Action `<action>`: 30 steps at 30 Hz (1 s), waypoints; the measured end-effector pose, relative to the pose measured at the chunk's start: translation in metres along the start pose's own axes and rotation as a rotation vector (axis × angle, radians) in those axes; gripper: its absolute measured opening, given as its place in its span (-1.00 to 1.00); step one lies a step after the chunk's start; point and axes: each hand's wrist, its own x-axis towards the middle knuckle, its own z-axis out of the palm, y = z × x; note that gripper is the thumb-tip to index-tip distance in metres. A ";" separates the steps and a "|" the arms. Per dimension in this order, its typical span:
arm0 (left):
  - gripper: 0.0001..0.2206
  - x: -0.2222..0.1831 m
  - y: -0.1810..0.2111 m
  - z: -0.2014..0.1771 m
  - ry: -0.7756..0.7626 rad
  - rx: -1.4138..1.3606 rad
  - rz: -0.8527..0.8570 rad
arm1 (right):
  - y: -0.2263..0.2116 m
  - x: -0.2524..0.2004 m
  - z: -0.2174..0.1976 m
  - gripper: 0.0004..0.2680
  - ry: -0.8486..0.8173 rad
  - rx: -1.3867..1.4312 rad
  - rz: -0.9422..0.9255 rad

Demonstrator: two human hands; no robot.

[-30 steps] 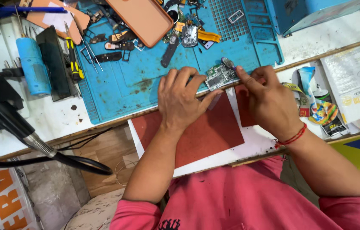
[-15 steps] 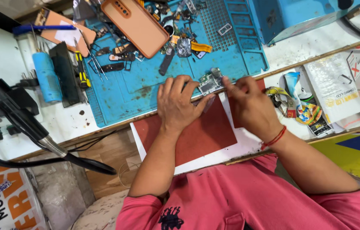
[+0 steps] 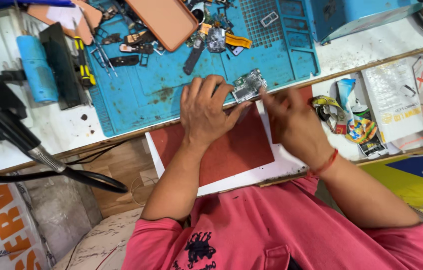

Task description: The person cleans a small circuit board by hand using a small brush, turning the board over and brushing different components.

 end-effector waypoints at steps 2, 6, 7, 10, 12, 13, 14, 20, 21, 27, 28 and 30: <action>-0.64 0.003 -0.001 -0.003 0.008 0.019 0.011 | -0.014 -0.007 0.001 -0.59 -0.116 -0.060 -0.003; -0.63 0.000 0.000 0.000 -0.001 -0.024 -0.005 | -0.001 0.003 -0.007 -0.59 0.010 -0.086 0.038; -0.64 0.000 0.000 -0.002 -0.003 -0.014 -0.003 | -0.008 0.002 -0.005 -0.57 -0.008 -0.083 -0.006; -0.64 0.006 -0.001 -0.005 0.005 0.004 0.014 | -0.011 0.005 -0.008 -0.53 -0.006 -0.041 -0.030; -0.64 0.002 0.000 -0.002 0.003 -0.013 0.011 | -0.010 -0.003 -0.011 -0.52 -0.021 -0.007 0.014; -0.64 0.000 0.000 -0.001 -0.005 -0.014 0.003 | -0.007 -0.002 -0.011 -0.52 -0.027 0.009 0.030; -0.65 -0.002 0.002 -0.001 -0.013 -0.016 -0.005 | -0.005 -0.002 -0.011 -0.53 -0.032 0.025 0.046; -0.63 0.002 0.000 0.000 0.008 -0.023 0.013 | 0.008 0.007 -0.005 -0.58 0.112 0.019 0.042; -0.62 0.003 -0.002 -0.001 0.017 -0.028 0.013 | 0.004 0.003 -0.004 -0.58 0.068 0.021 0.028; -0.61 0.002 -0.002 0.000 0.011 -0.016 0.014 | -0.007 -0.004 -0.009 -0.56 -0.025 -0.052 0.083; -0.62 -0.001 0.002 0.000 -0.005 -0.012 0.002 | -0.010 -0.005 -0.007 -0.57 -0.034 -0.095 0.066; -0.64 0.003 0.001 -0.002 -0.020 0.027 0.002 | -0.010 0.003 -0.005 -0.54 -0.014 -0.069 0.015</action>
